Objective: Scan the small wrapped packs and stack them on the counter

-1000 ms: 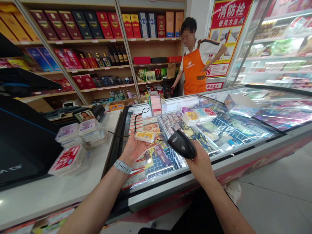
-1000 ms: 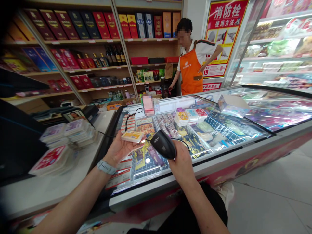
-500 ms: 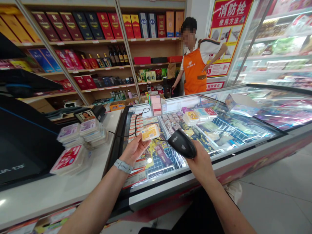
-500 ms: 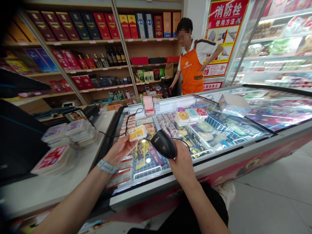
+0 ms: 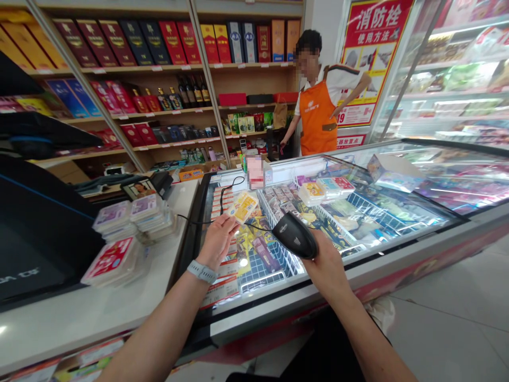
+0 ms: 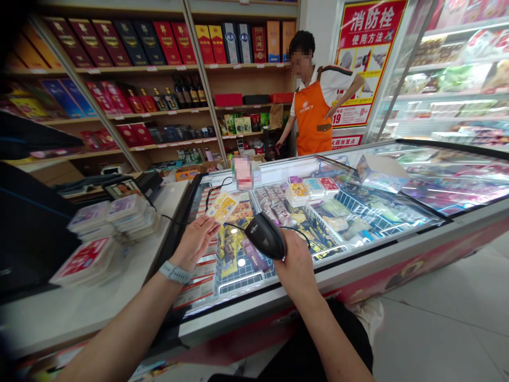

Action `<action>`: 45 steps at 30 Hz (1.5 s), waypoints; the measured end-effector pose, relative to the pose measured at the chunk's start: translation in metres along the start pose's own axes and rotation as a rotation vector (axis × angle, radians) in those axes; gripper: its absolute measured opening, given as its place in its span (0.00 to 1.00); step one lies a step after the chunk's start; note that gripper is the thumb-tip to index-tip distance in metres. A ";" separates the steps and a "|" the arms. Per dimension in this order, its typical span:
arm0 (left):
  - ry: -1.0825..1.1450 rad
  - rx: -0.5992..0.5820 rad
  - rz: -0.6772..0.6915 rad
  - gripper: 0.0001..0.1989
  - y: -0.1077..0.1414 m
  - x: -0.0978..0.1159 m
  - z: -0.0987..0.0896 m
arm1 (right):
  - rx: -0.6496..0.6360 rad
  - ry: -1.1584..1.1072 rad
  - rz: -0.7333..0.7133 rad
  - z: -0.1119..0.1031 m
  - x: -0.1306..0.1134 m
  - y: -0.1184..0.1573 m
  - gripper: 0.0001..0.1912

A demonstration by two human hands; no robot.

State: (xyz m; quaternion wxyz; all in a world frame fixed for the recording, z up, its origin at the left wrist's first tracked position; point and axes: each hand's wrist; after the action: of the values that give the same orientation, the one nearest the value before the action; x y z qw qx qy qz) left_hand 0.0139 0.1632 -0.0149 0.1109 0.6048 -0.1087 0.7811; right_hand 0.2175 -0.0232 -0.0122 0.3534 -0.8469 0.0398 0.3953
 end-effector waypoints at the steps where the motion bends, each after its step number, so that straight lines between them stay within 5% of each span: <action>1: -0.034 0.015 0.034 0.16 -0.001 0.000 0.000 | -0.005 0.003 -0.002 0.001 0.000 -0.001 0.20; 7: -0.098 0.137 0.185 0.21 -0.005 -0.002 0.002 | -0.036 0.055 -0.023 0.006 -0.005 -0.009 0.17; 16: -0.056 0.196 0.195 0.21 -0.003 0.001 0.002 | -0.082 0.100 0.013 0.014 -0.009 -0.015 0.17; 45: -0.072 0.148 0.215 0.15 -0.006 -0.004 0.000 | -0.104 0.087 0.012 0.021 -0.013 -0.019 0.15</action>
State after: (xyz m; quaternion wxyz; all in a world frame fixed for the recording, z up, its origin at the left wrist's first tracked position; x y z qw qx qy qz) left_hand 0.0171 0.1685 -0.0183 -0.0224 0.6239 -0.1188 0.7721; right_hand 0.2015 0.0018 -0.0017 0.3044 -0.8802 0.0396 0.3620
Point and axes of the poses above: each hand's wrist, its own y-axis away from the middle knuckle, its own z-axis out of the palm, x = y × z, and after that the axes turned 11 degrees about -y, right-handed
